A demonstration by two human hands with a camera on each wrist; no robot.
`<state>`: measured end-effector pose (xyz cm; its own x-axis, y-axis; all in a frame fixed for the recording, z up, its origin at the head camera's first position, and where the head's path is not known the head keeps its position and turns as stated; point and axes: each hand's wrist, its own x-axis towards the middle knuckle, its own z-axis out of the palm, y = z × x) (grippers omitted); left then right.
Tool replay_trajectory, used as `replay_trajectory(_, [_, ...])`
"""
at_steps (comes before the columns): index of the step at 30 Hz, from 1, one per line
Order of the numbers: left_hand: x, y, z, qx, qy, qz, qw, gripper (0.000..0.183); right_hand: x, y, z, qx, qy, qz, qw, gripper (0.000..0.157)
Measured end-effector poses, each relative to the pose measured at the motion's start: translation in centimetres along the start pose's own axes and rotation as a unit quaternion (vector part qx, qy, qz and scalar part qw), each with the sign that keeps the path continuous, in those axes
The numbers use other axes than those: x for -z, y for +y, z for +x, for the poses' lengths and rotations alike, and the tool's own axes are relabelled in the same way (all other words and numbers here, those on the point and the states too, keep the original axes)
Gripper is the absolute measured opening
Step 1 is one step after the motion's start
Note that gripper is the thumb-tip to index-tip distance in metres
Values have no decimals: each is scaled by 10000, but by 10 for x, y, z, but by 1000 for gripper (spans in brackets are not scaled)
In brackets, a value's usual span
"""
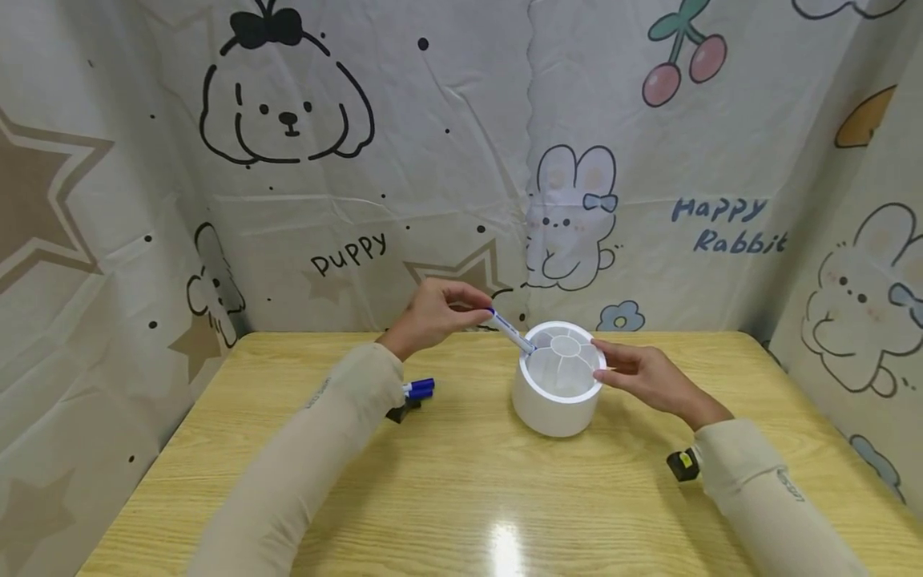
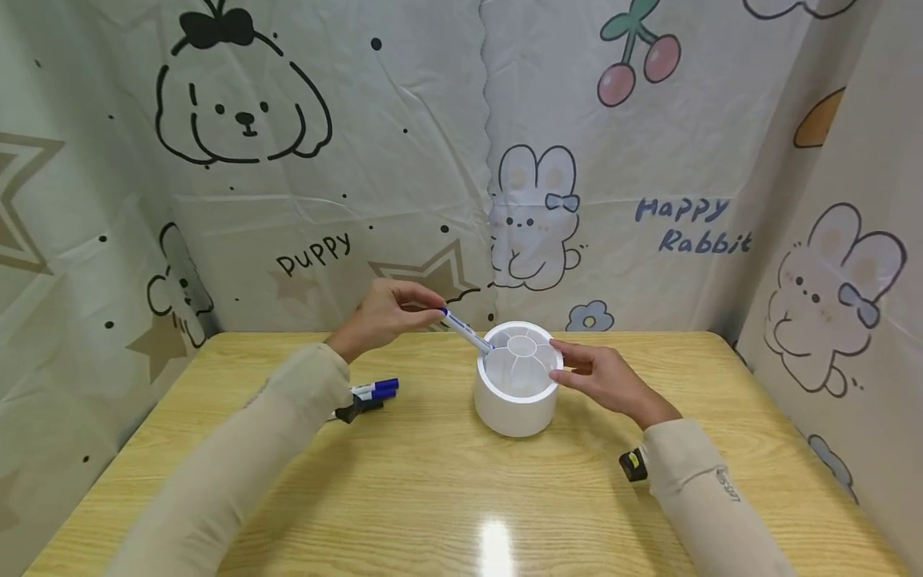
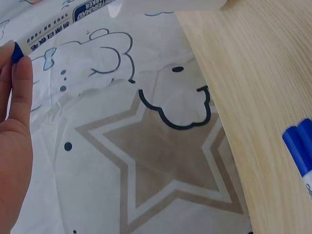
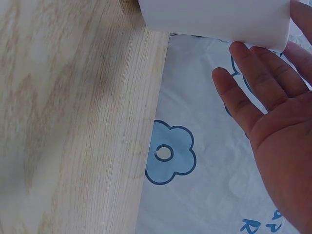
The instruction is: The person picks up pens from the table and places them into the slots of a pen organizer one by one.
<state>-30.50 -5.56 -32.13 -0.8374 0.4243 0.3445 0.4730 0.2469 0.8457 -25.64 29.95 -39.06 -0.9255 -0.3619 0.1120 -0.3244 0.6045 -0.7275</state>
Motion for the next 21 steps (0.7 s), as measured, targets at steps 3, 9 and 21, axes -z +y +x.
replay_trajectory(3, [-6, 3, 3, -20, -22, 48, 10000, 14, 0, -1, 0, -22, 8, -23, 10000, 61])
replay_trajectory(9, [-15, 7, 3, 143, -128, 65, 9998, 15, -1, -2, -1, -124, 56, -102, 9999, 62])
replay_trajectory(21, [3, -14, -13, 197, -181, 414, 9988, 20, -1, -6, -7, -34, 369, -393, 9985, 53])
